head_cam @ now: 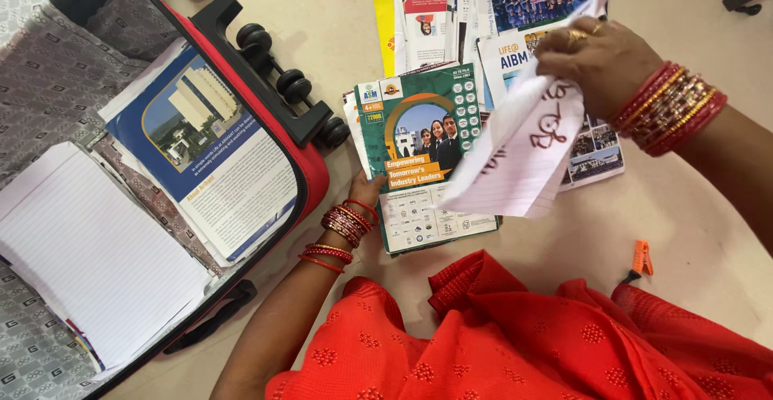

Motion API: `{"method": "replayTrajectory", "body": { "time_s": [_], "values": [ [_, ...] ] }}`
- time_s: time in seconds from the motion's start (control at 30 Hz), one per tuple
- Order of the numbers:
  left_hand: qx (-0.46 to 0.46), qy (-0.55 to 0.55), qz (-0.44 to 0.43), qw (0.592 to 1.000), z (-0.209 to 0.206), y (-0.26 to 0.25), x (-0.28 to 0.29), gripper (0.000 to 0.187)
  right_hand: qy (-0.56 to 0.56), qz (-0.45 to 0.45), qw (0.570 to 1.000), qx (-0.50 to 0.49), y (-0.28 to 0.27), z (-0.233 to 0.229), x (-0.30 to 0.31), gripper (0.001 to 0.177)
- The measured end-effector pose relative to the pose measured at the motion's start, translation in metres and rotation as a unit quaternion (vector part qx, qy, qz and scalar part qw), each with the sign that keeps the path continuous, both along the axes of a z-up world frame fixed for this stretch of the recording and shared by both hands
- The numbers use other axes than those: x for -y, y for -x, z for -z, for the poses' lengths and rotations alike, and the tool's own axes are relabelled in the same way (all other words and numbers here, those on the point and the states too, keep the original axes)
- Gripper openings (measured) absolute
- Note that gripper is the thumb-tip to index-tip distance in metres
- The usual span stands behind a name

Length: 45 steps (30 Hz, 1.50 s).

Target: The person sorts through a large pile of documents and brochures by hand, handling them one at a time and placing specific sheets into an open suitcase on the floor.

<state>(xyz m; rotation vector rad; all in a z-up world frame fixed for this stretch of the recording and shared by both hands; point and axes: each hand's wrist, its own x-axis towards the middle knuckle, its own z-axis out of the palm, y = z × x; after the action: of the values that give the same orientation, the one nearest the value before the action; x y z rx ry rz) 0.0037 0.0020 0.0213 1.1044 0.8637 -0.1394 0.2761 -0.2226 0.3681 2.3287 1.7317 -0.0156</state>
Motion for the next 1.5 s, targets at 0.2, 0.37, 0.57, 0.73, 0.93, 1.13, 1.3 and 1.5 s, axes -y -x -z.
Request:
{"method": "replayTrajectory", "body": {
  "time_s": [0.2, 0.37, 0.57, 0.73, 0.93, 1.13, 1.3, 1.5],
  "values": [
    [0.039, 0.094, -0.024, 0.994, 0.016, 0.007, 0.001, 0.031, -0.168, -0.129, 0.974, -0.082, 0.012, 0.047, -0.033, 0.009],
    [0.033, 0.088, -0.025, 0.995, 0.013, 0.007, -0.001, 0.030, -0.062, -0.160, 0.982, -0.074, 0.024, 0.143, 0.005, 0.049],
    [0.012, 0.094, -0.031, 0.995, -0.009, 0.003, 0.000, 0.025, -0.142, 0.237, 0.929, -0.245, 0.033, 0.194, 0.027, 0.035],
    [0.024, -0.010, -0.005, 1.000, -0.007, 0.004, 0.004, 0.026, -0.083, 0.465, 0.798, -0.374, 0.061, 0.205, -0.003, 0.043],
    [0.028, 0.005, -0.033, 0.999, 0.001, 0.005, 0.005, 0.036, -0.159, 0.522, 0.737, -0.398, 0.081, 0.209, 0.006, 0.027],
    [-0.038, -0.035, 0.020, 0.998, -0.022, 0.001, 0.003, 0.041, -0.086, 0.522, 0.749, -0.400, 0.097, 0.217, 0.017, 0.030],
    [0.046, -0.003, 0.006, 0.999, -0.047, -0.016, 0.003, 0.037, -0.182, 0.507, 0.755, -0.374, 0.091, 0.245, 0.025, 0.059],
    [0.209, -0.119, 0.113, 0.964, -0.134, -0.038, 0.005, 0.040, -0.262, 0.528, 0.571, -0.571, 0.064, 0.283, 0.048, 0.090]
  ]
}}
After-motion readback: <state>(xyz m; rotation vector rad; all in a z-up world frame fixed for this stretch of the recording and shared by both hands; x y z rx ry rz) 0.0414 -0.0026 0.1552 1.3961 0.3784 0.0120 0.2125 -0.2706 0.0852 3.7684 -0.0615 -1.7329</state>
